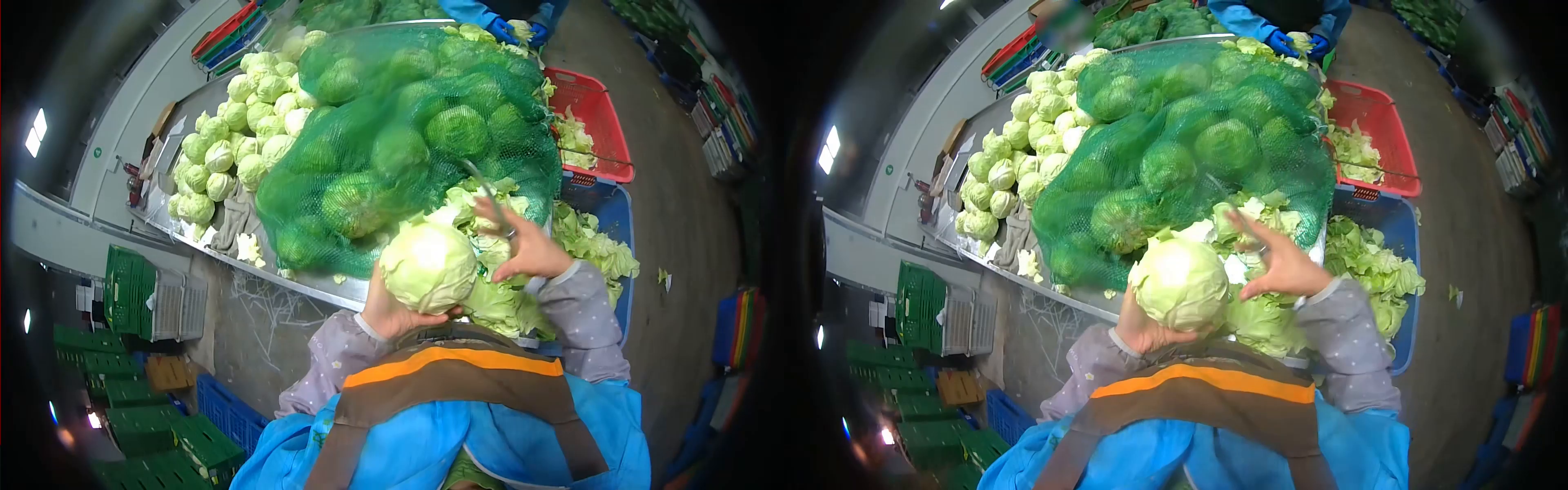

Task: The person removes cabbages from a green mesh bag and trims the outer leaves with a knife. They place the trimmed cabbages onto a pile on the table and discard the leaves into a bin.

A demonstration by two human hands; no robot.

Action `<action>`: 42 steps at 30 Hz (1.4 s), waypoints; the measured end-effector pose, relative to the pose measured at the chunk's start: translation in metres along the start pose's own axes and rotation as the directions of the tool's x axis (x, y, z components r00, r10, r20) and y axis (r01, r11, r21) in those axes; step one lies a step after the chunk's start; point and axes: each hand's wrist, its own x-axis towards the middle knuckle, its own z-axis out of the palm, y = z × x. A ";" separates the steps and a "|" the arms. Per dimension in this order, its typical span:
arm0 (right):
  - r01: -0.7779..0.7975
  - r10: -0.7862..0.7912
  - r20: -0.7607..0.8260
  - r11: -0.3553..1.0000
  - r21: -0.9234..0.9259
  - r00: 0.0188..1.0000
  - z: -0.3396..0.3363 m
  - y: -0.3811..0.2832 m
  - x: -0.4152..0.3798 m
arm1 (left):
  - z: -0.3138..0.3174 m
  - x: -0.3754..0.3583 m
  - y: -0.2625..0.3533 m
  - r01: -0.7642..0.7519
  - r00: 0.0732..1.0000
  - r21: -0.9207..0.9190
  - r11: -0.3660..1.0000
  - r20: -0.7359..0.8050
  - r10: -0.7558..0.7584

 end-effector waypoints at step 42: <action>-0.198 0.398 -0.326 0.840 0.505 0.858 0.041 0.027 -0.058 | 0.023 -0.004 -0.017 -0.480 0.872 0.560 0.675 0.222 0.436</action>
